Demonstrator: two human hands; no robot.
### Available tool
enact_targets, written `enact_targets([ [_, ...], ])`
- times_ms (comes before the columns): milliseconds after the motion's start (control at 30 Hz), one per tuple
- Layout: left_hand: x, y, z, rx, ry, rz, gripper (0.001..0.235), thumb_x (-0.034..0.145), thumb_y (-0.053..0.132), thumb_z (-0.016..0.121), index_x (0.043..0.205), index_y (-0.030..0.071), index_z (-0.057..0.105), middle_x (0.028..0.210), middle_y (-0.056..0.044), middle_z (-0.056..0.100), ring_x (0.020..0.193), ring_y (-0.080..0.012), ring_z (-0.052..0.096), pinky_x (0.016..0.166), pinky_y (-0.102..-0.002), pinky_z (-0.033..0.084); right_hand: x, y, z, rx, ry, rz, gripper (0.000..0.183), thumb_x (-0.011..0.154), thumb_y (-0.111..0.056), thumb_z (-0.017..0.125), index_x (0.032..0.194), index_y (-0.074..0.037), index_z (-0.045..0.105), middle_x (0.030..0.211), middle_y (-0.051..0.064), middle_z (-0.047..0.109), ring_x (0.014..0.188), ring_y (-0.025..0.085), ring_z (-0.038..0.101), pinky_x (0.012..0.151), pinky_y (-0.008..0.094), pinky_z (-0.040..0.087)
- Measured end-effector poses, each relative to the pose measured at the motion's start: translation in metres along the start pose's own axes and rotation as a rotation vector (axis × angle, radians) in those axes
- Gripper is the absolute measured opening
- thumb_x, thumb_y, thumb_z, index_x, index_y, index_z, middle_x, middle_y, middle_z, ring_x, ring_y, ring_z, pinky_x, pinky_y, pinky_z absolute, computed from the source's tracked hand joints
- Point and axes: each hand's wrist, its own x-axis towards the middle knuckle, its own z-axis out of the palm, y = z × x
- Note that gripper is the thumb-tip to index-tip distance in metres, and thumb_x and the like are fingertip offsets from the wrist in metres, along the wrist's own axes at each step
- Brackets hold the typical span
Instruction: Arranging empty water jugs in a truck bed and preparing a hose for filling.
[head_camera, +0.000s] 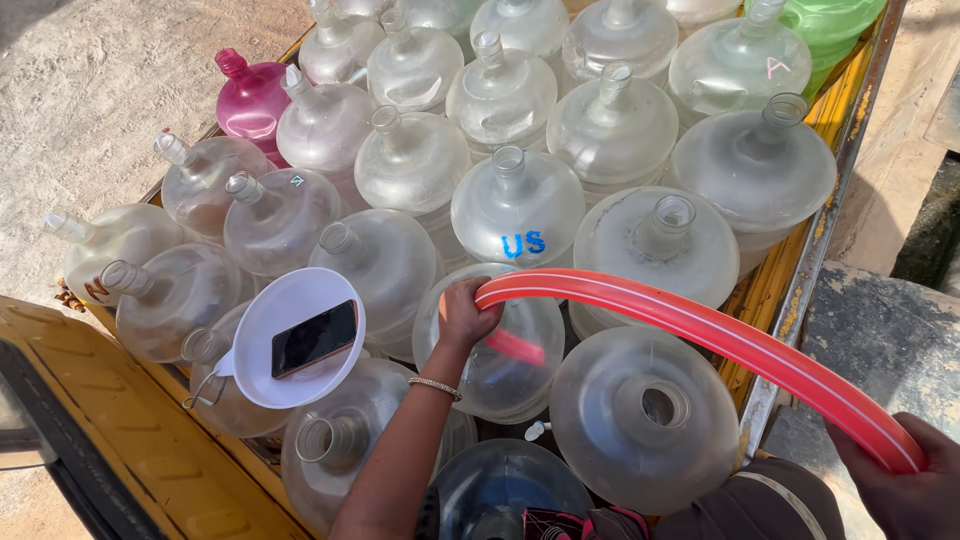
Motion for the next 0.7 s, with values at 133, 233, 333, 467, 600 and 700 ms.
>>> enact_targets([
  [133, 0.006, 0.000, -0.002, -0.221, 0.081, -0.151, 0.020, 0.086, 0.026, 0.072, 0.089, 0.007, 0.077, 0.071, -0.012, 0.073, 0.065, -0.0267, 0.072, 0.062, -0.037, 0.055, -0.025, -0.090, 0.057, 0.028, -0.035, -0.054, 0.036, 0.080, -0.026, 0.086, 0.106, -0.002, 0.078, 0.076, 0.012, 0.073, 0.066, 0.018, 0.071, 0.067, 0.033, 0.055],
  [233, 0.006, -0.009, 0.003, -0.372, 0.123, -0.336, 0.023, 0.089, 0.027, 0.070, 0.088, 0.005, 0.077, 0.067, -0.008, 0.075, 0.061, -0.0167, 0.074, 0.061, -0.033, 0.056, -0.022, -0.122, 0.065, 0.075, -0.178, 0.003, 0.040, 0.074, -0.034, 0.085, 0.100, -0.004, 0.079, 0.071, 0.011, 0.074, 0.063, 0.020, 0.074, 0.065, 0.036, 0.057],
  [333, 0.006, -0.007, 0.001, -0.348, 0.157, -0.380, 0.024, 0.091, 0.026, 0.070, 0.085, 0.003, 0.078, 0.065, -0.007, 0.075, 0.060, -0.0152, 0.073, 0.062, -0.033, 0.057, -0.021, -0.121, 0.063, 0.010, -0.355, 0.188, 0.042, 0.076, -0.042, 0.082, 0.090, -0.002, 0.080, 0.065, 0.014, 0.071, 0.059, 0.025, 0.074, 0.063, 0.039, 0.057],
  [467, 0.008, 0.012, -0.010, -0.316, 0.157, -0.378, 0.022, 0.089, 0.026, 0.071, 0.090, 0.005, 0.078, 0.064, -0.007, 0.073, 0.061, -0.0146, 0.074, 0.064, -0.032, 0.056, -0.043, -0.058, 0.074, -0.172, -0.531, 0.358, 0.058, 0.076, -0.053, 0.084, 0.077, 0.004, 0.073, 0.063, 0.021, 0.068, 0.061, 0.031, 0.072, 0.065, 0.045, 0.057],
  [600, 0.003, 0.000, -0.001, -0.305, 0.174, -0.283, 0.020, 0.083, 0.022, 0.069, 0.092, 0.007, 0.078, 0.066, -0.008, 0.074, 0.061, -0.0181, 0.074, 0.062, -0.032, 0.056, -0.059, -0.017, 0.072, -0.283, -0.716, 0.355, 0.055, 0.076, -0.058, 0.087, 0.086, -0.004, 0.079, 0.072, 0.014, 0.073, 0.070, 0.023, 0.075, 0.073, 0.037, 0.060],
  [700, 0.000, 0.002, -0.004, -0.156, 0.212, -0.161, 0.016, 0.080, 0.020, 0.072, 0.081, 0.004, 0.073, 0.068, -0.016, 0.064, 0.060, -0.0295, 0.065, 0.058, -0.036, 0.052, -0.065, 0.013, 0.081, 0.177, -1.217, 0.163, 0.049, 0.075, -0.047, 0.090, 0.102, -0.008, 0.080, 0.076, 0.010, 0.078, 0.076, 0.018, 0.075, 0.074, 0.038, 0.059],
])
